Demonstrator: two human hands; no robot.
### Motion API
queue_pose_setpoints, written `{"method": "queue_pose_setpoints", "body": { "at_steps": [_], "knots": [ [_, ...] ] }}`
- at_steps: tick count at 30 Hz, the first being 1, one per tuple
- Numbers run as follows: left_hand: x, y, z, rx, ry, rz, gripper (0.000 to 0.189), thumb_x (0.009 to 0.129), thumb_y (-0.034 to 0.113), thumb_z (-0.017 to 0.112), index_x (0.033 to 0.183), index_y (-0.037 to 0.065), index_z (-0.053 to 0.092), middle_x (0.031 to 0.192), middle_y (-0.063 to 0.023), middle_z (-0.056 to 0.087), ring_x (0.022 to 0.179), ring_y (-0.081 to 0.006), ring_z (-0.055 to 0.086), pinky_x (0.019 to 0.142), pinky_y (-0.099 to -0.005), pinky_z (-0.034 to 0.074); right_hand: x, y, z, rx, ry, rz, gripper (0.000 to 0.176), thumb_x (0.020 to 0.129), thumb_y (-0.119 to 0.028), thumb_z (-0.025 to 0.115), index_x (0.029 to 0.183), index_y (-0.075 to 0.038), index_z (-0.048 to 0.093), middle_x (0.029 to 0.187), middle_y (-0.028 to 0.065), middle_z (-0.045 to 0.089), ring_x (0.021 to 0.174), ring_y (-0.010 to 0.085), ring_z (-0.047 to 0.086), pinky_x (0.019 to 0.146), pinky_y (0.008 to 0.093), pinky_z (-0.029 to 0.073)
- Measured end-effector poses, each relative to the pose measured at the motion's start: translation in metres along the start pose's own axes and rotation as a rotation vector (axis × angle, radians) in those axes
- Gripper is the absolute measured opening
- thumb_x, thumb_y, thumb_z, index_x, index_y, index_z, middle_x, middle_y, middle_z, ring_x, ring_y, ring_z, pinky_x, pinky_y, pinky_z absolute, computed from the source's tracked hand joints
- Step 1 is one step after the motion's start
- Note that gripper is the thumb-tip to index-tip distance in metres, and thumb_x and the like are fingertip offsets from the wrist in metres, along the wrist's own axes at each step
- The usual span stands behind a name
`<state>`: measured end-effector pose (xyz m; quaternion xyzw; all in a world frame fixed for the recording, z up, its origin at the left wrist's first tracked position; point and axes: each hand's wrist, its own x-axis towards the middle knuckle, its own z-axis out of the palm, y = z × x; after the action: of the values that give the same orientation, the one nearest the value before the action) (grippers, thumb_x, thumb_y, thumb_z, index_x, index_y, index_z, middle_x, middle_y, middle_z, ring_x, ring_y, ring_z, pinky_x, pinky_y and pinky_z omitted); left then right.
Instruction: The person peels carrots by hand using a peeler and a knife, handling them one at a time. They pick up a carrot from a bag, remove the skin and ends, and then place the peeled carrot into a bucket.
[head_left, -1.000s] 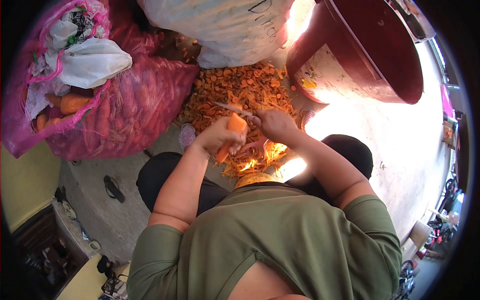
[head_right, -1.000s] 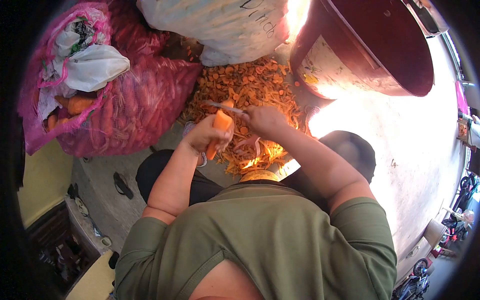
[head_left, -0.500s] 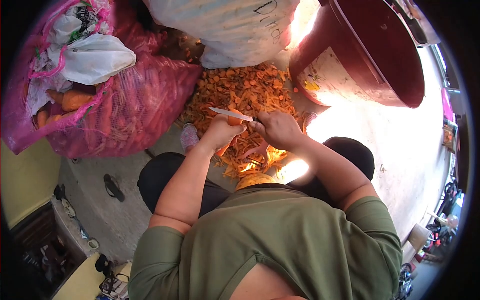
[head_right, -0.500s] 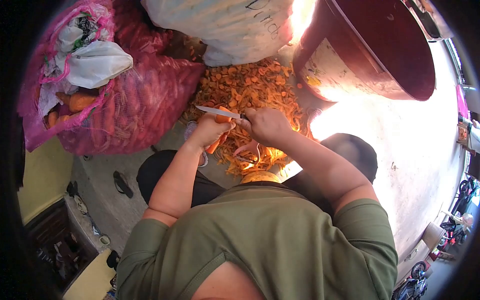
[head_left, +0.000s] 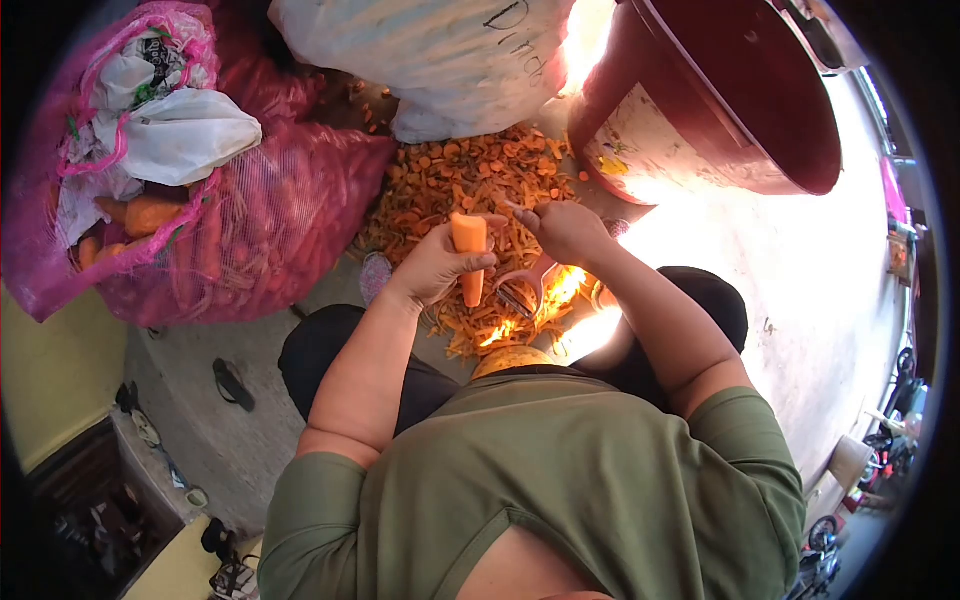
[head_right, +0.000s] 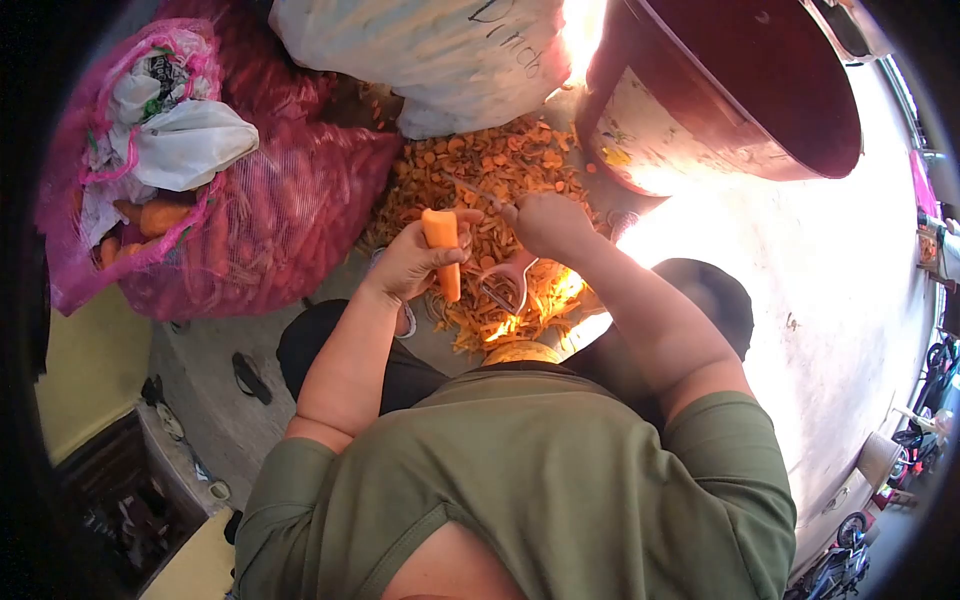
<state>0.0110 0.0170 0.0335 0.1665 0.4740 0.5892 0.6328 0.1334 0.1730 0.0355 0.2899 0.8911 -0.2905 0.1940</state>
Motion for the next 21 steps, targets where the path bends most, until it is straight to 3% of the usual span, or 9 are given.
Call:
{"method": "queue_pose_setpoints", "body": {
  "at_steps": [2,8,11,17,21],
  "knots": [
    [0.0,0.003,-0.007,-0.038,-0.08,0.009,0.034,0.071,0.009,0.069,0.099,0.002,0.051,0.076,-0.0006,0.049,0.068,-0.0097,0.05,0.063,-0.0236,0.045,-0.002,0.003,0.002,-0.026,-0.028,-0.026,0.053,0.088,-0.047,0.029,0.079,-0.003,0.057,0.077,0.0187,0.059,0.076,0.0344,0.057,0.069,0.0434,0.044],
    [-0.003,0.01,0.01,-0.275,0.067,-0.057,0.037,0.072,0.023,0.069,0.094,0.004,0.048,0.076,-0.0025,0.05,0.069,-0.0125,0.053,0.061,-0.0256,0.047,-0.02,0.005,-0.022,0.042,0.116,-0.008,0.054,0.088,-0.049,0.031,0.077,-0.003,0.056,0.073,0.017,0.058,0.075,0.034,0.057,0.069,0.044,0.043],
    [0.004,-0.002,0.011,-0.304,0.159,-0.029,0.038,0.075,0.029,0.066,0.098,0.004,0.049,0.074,-0.0044,0.055,0.062,-0.0137,0.054,0.06,-0.0264,0.049,-0.029,0.011,-0.024,0.051,0.146,-0.029,0.054,0.088,-0.049,0.03,0.078,-0.003,0.057,0.073,0.0167,0.059,0.074,0.0334,0.057,0.068,0.0429,0.044],
    [0.005,0.007,0.024,-0.266,0.066,-0.073,0.053,0.079,0.047,0.053,0.109,0.004,0.048,0.078,-0.0068,0.058,0.058,-0.0137,0.054,0.055,-0.0248,0.048,-0.04,0.02,-0.033,-0.125,-0.08,-0.009,0.048,0.088,-0.043,0.034,0.088,-0.003,0.059,0.076,0.0131,0.061,0.076,0.0283,0.06,0.067,0.0409,0.046],
    [0.01,0.017,0.041,-0.288,0.013,-0.095,0.042,0.084,0.038,0.05,0.107,0.003,0.049,0.08,-0.0077,0.057,0.062,-0.0134,0.054,0.054,-0.0242,0.046,-0.057,0.023,-0.041,-0.13,0.081,-0.176,0.047,0.088,-0.044,0.034,0.089,-0.003,0.058,0.074,0.0124,0.06,0.075,0.0283,0.06,0.063,0.0405,0.047]
  ]
}}
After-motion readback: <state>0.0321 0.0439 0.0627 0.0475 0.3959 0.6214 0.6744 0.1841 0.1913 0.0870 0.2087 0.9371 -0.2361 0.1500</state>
